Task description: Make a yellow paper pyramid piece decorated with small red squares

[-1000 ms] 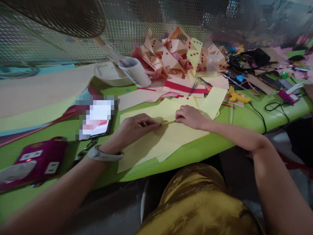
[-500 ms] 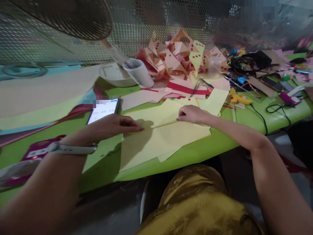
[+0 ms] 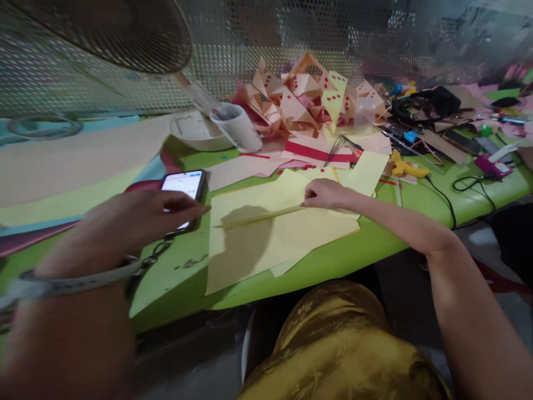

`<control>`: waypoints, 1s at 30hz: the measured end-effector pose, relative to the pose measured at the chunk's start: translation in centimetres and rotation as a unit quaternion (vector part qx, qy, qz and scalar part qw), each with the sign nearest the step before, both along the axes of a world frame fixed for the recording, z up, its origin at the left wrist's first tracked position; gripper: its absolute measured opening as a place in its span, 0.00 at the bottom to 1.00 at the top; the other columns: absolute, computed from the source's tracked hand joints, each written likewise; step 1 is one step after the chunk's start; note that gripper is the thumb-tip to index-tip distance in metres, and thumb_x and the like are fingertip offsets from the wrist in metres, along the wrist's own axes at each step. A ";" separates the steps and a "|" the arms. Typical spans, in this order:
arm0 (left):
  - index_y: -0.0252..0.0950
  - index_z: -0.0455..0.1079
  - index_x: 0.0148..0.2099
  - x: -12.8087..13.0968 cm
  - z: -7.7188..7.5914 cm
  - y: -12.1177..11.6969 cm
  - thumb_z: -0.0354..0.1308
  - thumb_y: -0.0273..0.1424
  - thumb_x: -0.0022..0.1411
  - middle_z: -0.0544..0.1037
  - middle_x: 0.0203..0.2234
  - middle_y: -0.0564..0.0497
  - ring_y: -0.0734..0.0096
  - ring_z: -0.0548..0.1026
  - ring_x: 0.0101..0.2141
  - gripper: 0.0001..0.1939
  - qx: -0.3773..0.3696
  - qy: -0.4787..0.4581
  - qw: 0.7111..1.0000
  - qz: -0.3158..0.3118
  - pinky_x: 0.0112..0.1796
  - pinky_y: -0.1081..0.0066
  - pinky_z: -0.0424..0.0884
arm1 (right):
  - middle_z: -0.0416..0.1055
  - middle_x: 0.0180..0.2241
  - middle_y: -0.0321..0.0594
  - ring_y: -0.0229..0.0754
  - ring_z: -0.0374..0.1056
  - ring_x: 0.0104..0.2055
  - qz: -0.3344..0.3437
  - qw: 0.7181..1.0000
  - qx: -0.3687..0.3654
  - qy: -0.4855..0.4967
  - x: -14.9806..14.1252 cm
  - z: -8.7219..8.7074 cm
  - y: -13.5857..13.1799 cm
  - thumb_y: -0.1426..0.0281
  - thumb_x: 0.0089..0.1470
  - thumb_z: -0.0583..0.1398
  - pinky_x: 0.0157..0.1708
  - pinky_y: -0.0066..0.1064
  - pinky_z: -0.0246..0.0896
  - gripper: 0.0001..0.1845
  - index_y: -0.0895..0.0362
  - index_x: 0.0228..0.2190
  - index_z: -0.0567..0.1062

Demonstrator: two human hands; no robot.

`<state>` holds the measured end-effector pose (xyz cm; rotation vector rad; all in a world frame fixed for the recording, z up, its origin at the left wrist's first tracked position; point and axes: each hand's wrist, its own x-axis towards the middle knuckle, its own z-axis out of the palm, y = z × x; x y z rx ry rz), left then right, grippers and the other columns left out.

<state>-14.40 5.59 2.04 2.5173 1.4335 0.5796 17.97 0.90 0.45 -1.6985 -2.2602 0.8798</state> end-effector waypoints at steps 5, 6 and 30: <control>0.29 0.59 0.66 7.2 -2.3 -5.6 0.40 0.51 0.70 0.65 0.63 0.35 0.52 0.63 0.63 0.35 0.045 0.011 0.982 -0.182 0.60 0.54 0.61 | 0.75 0.28 0.38 0.34 0.64 0.28 0.001 1.000 -0.026 -0.003 -0.3 0.7 -0.3 0.70 0.56 0.63 0.28 0.27 0.50 0.07 0.62 0.31 0.78; 0.27 0.53 0.69 8.1 -3.2 -6.3 0.38 0.51 0.70 0.60 0.66 0.33 0.50 0.57 0.66 0.38 0.057 0.034 0.977 -0.205 0.62 0.51 0.55 | 0.75 0.29 0.39 0.34 0.64 0.28 0.001 1.000 -0.027 -0.001 -0.4 0.8 -0.3 0.70 0.57 0.63 0.29 0.27 0.50 0.07 0.62 0.31 0.78; 0.41 0.36 0.74 8.4 -7.1 -6.8 0.43 0.50 0.70 0.55 0.69 0.40 0.51 0.52 0.68 0.38 0.097 0.092 0.970 -0.202 0.65 0.50 0.43 | 0.75 0.29 0.39 0.35 0.64 0.28 -0.005 0.999 -0.027 -0.019 1.8 0.7 -0.7 0.65 0.56 0.63 0.28 0.28 0.49 0.10 0.60 0.30 0.77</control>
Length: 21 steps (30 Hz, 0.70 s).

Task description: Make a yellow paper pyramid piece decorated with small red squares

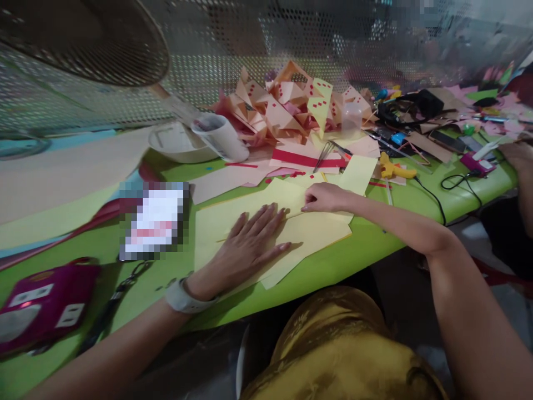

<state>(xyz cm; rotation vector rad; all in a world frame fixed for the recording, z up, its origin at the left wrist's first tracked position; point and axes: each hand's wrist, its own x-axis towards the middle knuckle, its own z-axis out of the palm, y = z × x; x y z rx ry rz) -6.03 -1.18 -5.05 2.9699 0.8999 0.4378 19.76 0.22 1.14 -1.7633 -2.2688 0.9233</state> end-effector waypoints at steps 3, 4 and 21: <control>0.41 0.36 0.74 0.0 0.0 0.0 0.43 0.49 0.70 0.56 0.69 0.41 0.51 0.52 0.68 0.37 0.005 -0.004 1.000 -0.007 0.65 0.50 0.43 | 0.74 0.28 0.38 0.35 0.64 0.27 -0.008 1.000 0.002 -0.013 1.3 -0.1 -0.1 0.63 0.56 0.63 0.28 0.28 0.49 0.12 0.60 0.29 0.76; 0.41 0.37 0.74 -0.1 0.0 0.0 0.42 0.49 0.70 0.56 0.68 0.40 0.51 0.52 0.68 0.37 0.007 -0.003 1.000 -0.011 0.64 0.50 0.43 | 0.74 0.28 0.38 0.35 0.64 0.27 -0.011 1.000 0.004 -0.019 1.8 0.0 -0.2 0.63 0.56 0.63 0.28 0.28 0.48 0.12 0.60 0.28 0.76; 0.28 0.50 0.71 -0.2 -0.4 0.3 0.33 0.52 0.70 0.59 0.66 0.31 0.45 0.55 0.66 0.39 0.039 0.032 0.999 -0.015 0.61 0.45 0.51 | 0.50 0.68 0.53 0.51 0.44 0.71 0.199 0.946 0.235 -0.101 -2.3 -2.9 -4.4 0.50 0.65 0.49 0.68 0.46 0.41 0.37 0.63 0.64 0.58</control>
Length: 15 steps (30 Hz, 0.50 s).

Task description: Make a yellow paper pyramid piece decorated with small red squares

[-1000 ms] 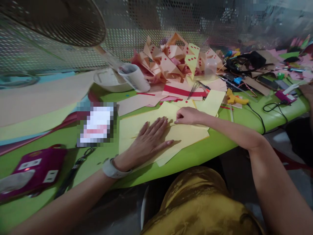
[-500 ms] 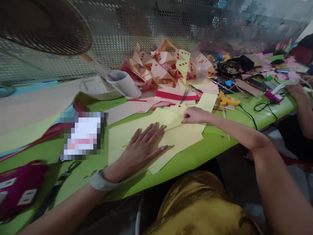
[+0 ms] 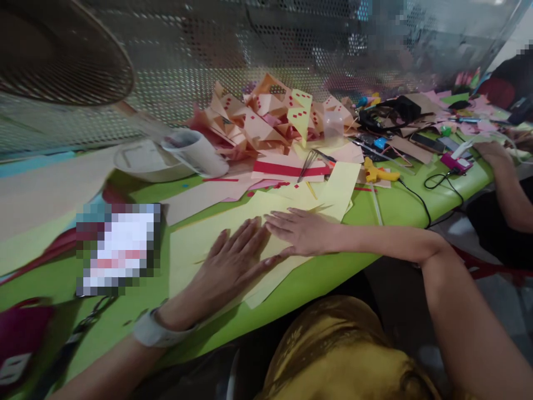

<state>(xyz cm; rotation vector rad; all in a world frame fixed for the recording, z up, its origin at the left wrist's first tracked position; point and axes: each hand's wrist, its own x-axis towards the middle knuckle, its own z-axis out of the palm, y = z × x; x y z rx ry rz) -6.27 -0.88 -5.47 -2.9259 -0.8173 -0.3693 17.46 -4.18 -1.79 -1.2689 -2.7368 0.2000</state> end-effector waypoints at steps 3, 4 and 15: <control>0.29 0.50 0.71 -0.1 -0.1 0.1 0.33 0.51 0.70 0.57 0.67 0.33 0.46 0.54 0.67 0.39 0.006 -0.003 1.000 -0.002 0.61 0.45 0.50 | 0.45 0.69 0.55 0.52 0.39 0.72 0.005 0.999 -0.025 -0.038 -0.4 -1.0 0.0 0.47 0.65 0.45 0.70 0.47 0.35 0.43 0.67 0.66 0.52; 0.30 0.49 0.71 -0.2 -0.1 0.1 0.33 0.51 0.70 0.56 0.68 0.33 0.46 0.54 0.67 0.39 0.004 -0.005 1.000 -0.001 0.61 0.45 0.50 | 0.44 0.69 0.55 0.52 0.38 0.72 0.004 0.999 -0.028 -0.040 -0.3 -1.1 0.0 0.46 0.64 0.44 0.70 0.48 0.35 0.44 0.68 0.66 0.52; 0.33 0.48 0.72 0.1 0.0 -0.1 0.32 0.52 0.70 0.58 0.67 0.34 0.48 0.54 0.67 0.38 -0.009 -0.021 1.000 0.007 0.61 0.45 0.50 | 0.46 0.69 0.55 0.51 0.41 0.72 0.003 0.999 -0.026 -0.043 0.2 -1.2 0.2 0.44 0.64 0.41 0.70 0.47 0.35 0.46 0.68 0.67 0.51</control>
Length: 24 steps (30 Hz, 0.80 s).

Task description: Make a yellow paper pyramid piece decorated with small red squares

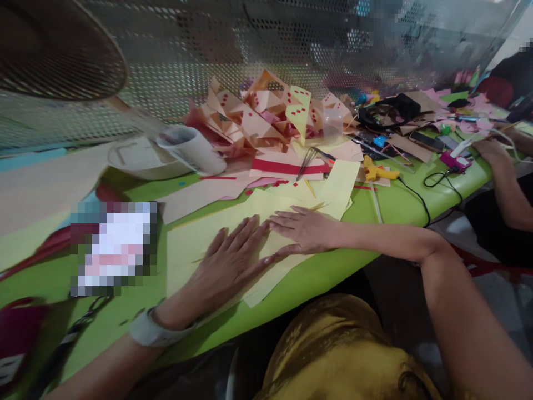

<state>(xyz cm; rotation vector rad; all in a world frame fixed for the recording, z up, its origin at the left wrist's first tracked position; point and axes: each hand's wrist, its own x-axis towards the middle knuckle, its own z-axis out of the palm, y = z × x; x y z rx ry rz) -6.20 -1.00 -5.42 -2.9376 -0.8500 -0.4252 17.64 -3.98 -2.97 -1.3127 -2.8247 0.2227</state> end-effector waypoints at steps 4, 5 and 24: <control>0.32 0.49 0.71 0.0 0.1 -0.1 0.32 0.52 0.70 0.59 0.67 0.34 0.47 0.54 0.67 0.38 -0.008 0.000 1.000 0.001 0.61 0.44 0.51 | 0.46 0.69 0.56 0.51 0.40 0.72 0.001 1.000 -0.001 0.009 0.1 -0.1 0.1 0.45 0.64 0.41 0.70 0.48 0.34 0.46 0.68 0.66 0.51; 0.32 0.49 0.71 0.0 0.2 -0.1 0.32 0.52 0.70 0.59 0.67 0.33 0.46 0.54 0.67 0.38 -0.010 0.003 1.000 0.002 0.61 0.44 0.51 | 0.46 0.69 0.56 0.51 0.40 0.72 0.003 1.000 0.000 0.016 0.1 -0.2 0.1 0.45 0.64 0.41 0.70 0.49 0.34 0.46 0.68 0.67 0.51; 0.32 0.51 0.71 0.1 0.6 -0.1 0.33 0.50 0.71 0.58 0.67 0.32 0.44 0.55 0.67 0.36 -0.027 0.010 1.000 0.000 0.61 0.42 0.51 | 0.42 0.70 0.51 0.50 0.38 0.73 -0.002 0.999 -0.020 0.040 0.4 -0.6 0.1 0.44 0.64 0.41 0.70 0.47 0.32 0.44 0.63 0.68 0.48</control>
